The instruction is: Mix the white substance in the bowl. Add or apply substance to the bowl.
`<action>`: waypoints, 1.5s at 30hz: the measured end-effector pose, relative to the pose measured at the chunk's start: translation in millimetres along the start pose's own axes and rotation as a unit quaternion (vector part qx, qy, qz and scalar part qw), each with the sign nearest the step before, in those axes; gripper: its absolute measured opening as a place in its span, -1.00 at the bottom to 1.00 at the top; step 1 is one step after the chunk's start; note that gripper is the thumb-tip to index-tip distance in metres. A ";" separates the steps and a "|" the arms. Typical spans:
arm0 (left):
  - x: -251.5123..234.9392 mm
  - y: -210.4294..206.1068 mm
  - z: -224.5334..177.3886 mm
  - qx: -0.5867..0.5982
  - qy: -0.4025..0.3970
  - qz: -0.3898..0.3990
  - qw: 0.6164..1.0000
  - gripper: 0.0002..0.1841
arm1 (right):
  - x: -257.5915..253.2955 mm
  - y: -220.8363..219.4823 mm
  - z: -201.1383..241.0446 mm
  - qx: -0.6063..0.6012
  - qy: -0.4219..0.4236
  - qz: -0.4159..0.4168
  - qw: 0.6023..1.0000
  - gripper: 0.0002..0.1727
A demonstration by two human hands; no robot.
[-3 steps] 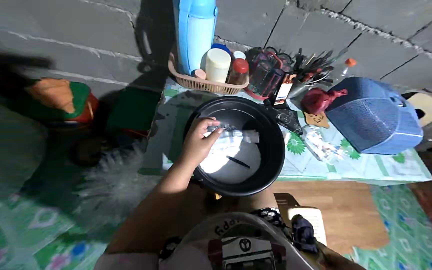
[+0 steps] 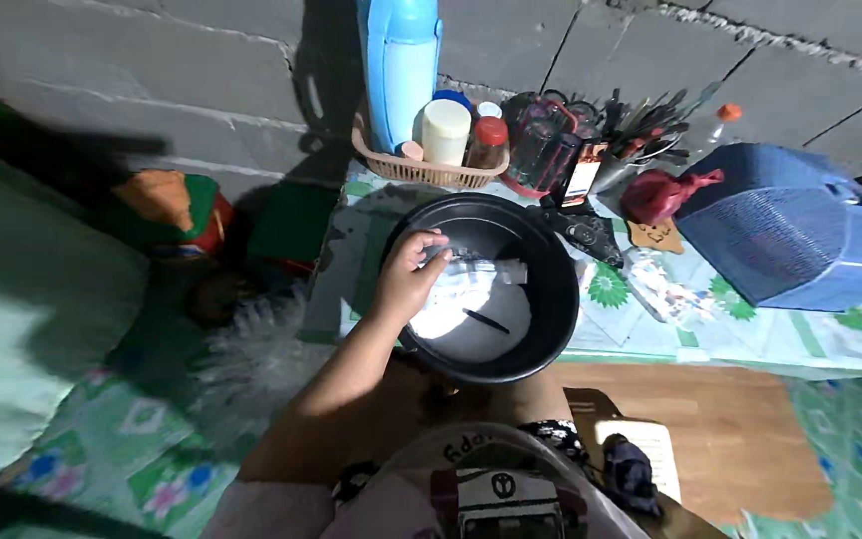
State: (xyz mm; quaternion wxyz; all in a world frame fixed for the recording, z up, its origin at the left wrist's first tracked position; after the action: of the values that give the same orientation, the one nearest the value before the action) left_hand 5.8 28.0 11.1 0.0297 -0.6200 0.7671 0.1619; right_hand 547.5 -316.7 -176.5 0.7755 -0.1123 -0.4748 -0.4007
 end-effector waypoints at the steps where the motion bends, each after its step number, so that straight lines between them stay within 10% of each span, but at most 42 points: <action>1: -0.4 -1.5 -1.7 -0.006 -0.004 -0.005 1.000 -0.71 | -11.1 6.2 -14.5 0.034 -0.038 0.020 0.998 -0.42; 4: 7.2 -4.0 -9.4 -0.022 -0.033 -0.016 0.999 -0.72 | -11.7 22.9 -23.5 0.128 -0.126 0.023 0.983 -0.46; 7: 14.2 -0.8 -24.5 -0.090 -0.057 -0.014 0.994 -0.69 | 0.0 58.3 114.7 0.279 -0.191 0.015 0.941 -0.57; 11: 16.9 15.0 -33.9 -0.287 0.081 -0.035 0.954 -0.56 | 14.0 72.7 324.9 0.345 0.136 -0.170 0.913 -0.67; 14: 15.3 28.7 -23.5 -0.320 0.193 -0.064 0.925 -0.35 | 1.9 70.8 417.6 0.339 0.382 -0.280 0.813 -0.79; 17: 18.5 31.7 6.5 -0.221 0.217 -0.090 0.947 -0.27 | -33.8 74.4 474.8 0.359 0.346 -0.357 0.790 -0.65; 22: 35.0 16.7 16.4 -0.013 0.201 -0.103 0.974 -0.35 | -76.4 83.7 496.6 0.305 0.244 -0.357 0.848 -0.47; 31: -1.5 2.6 -42.1 -0.292 0.135 -0.115 0.940 -0.36 | -126.3 39.8 572.5 0.585 0.230 -0.159 0.761 -0.75; 37: -70.1 -16.9 -14.7 -0.265 0.085 -0.107 0.955 -0.59 | -204.3 42.4 562.8 0.590 0.171 -0.072 0.786 -0.46; 45: -74.1 8.9 9.6 -0.146 0.031 -0.157 0.976 -0.67 | -213.8 48.1 566.0 0.578 0.182 -0.040 0.794 -0.64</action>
State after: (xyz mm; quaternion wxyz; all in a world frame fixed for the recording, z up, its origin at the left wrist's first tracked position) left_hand 12.8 102.1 22.2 -0.0600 -0.7353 0.6288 0.2456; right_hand 167.9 138.8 -46.7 0.7512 0.4513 -0.4723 -0.0952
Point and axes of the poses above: each hand's wrist, its own x-axis away from the middle knuckle, its own y-axis out of the back of the hand, z = x × y, the point moved 3 cm from there along -x, towards the middle knuckle, and after that the axes turned 13 degrees about z, right-handed, at the moved point
